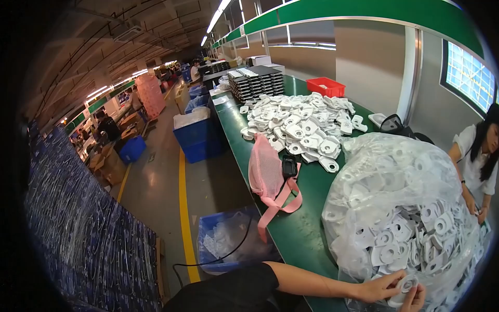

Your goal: Sorting and bagging white circular lighting fixture components on an industrial assembly line.

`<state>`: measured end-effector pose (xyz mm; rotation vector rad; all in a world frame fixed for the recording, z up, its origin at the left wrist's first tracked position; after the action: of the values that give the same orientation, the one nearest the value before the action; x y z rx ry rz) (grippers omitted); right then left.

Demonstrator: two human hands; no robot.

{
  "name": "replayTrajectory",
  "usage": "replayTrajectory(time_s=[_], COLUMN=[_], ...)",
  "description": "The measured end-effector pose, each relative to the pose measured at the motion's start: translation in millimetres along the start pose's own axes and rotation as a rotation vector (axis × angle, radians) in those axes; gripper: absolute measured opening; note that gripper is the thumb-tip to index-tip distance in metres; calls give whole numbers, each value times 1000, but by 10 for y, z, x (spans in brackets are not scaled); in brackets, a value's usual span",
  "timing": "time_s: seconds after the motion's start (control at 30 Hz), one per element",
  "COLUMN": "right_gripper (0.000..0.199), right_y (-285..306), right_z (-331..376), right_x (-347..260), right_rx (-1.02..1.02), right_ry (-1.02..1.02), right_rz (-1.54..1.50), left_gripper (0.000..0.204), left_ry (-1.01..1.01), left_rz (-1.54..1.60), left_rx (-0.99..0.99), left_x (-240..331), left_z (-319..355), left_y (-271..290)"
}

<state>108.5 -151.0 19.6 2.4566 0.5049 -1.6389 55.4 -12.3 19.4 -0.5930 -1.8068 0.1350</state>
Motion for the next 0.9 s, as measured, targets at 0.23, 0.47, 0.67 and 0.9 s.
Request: replayTrajectory(time_s=[0.23,0.47,0.67,0.9], right_gripper=[17,16,16,17], right_y=[-191,37,15,-296], right_z=[77,157,161,150], right_x=[-314,-92,-119,-329], right_rx=[-124,-198,-269,-204], right_ry=[-148,-407,-379,-240], right_rz=[433,237,310,484], left_gripper=[27,26,25,27], left_ry=[162,-209,-187,-193], left_rz=[-53,-796,-962,-962], left_rx=[26,-70,15,119], left_x=[37,107,52,172], left_z=[60,87,132,87], left_y=[9,-77,-57,76])
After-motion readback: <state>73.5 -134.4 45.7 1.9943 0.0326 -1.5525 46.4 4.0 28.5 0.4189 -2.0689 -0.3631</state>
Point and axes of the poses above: each hand's wrist, its own z-axis away from the middle knuckle, its own y-axis out of the back of the hand, x = y × z, the point moved 6 cm from there along -z, towards the middle knuckle, and after that the axes turned 3 degrees about -z, right-handed, at the moved point
